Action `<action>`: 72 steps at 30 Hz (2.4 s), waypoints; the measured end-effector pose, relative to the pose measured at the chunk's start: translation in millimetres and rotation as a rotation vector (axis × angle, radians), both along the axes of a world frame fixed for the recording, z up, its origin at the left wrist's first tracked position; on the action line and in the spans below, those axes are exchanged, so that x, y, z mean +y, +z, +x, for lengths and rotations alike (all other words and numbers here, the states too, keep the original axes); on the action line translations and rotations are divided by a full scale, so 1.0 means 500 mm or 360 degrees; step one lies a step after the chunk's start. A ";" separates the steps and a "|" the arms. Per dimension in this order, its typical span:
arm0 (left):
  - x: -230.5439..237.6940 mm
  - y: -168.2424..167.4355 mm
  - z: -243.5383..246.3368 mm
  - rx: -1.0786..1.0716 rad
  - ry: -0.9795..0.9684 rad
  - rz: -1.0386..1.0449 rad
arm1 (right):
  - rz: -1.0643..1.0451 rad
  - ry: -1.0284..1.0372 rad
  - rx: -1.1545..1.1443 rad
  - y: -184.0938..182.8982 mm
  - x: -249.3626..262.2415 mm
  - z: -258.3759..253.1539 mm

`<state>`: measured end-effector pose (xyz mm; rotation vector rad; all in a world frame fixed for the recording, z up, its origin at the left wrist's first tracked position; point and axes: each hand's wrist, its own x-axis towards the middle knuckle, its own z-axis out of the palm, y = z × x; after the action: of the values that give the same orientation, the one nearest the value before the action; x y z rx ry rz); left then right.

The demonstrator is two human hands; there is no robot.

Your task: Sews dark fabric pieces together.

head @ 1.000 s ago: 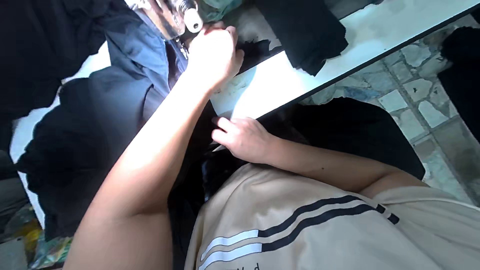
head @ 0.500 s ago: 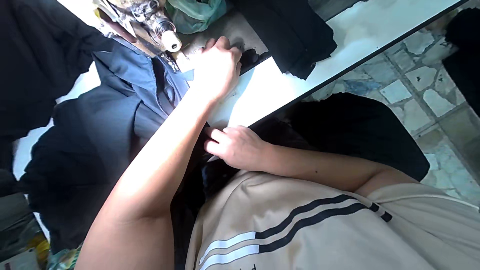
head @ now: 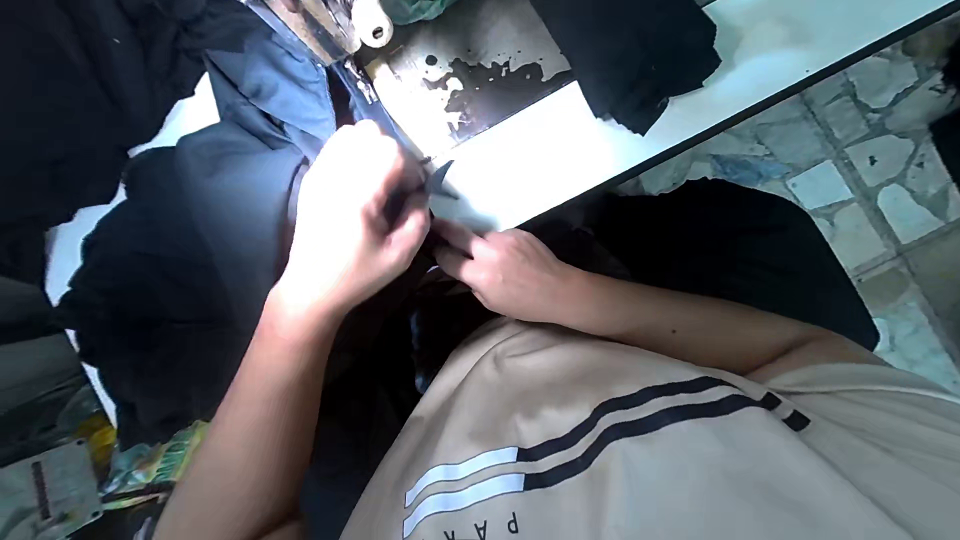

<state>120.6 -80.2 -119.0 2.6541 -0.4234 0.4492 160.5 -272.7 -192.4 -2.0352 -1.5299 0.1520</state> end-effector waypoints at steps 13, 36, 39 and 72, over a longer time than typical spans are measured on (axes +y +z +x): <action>0.007 -0.088 -0.079 0.0226 -0.0023 0.0068 | -0.0070 0.0038 -0.0070 0.004 -0.006 0.004; 0.014 -0.130 -0.060 0.0356 0.0429 0.0051 | -0.0010 0.0025 -0.0136 -0.003 -0.007 0.009; 0.005 -0.129 -0.054 0.0374 0.0443 0.0063 | -0.0049 0.0020 -0.0157 0.003 -0.013 0.015; -0.013 -0.152 -0.083 0.0031 0.0176 0.0129 | 0.0137 0.0202 -0.0078 0.009 -0.013 0.024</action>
<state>79.0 -86.8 -194.9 2.7677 -0.2959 0.4486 172.3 -279.4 -188.1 -1.8887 -1.6675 0.0848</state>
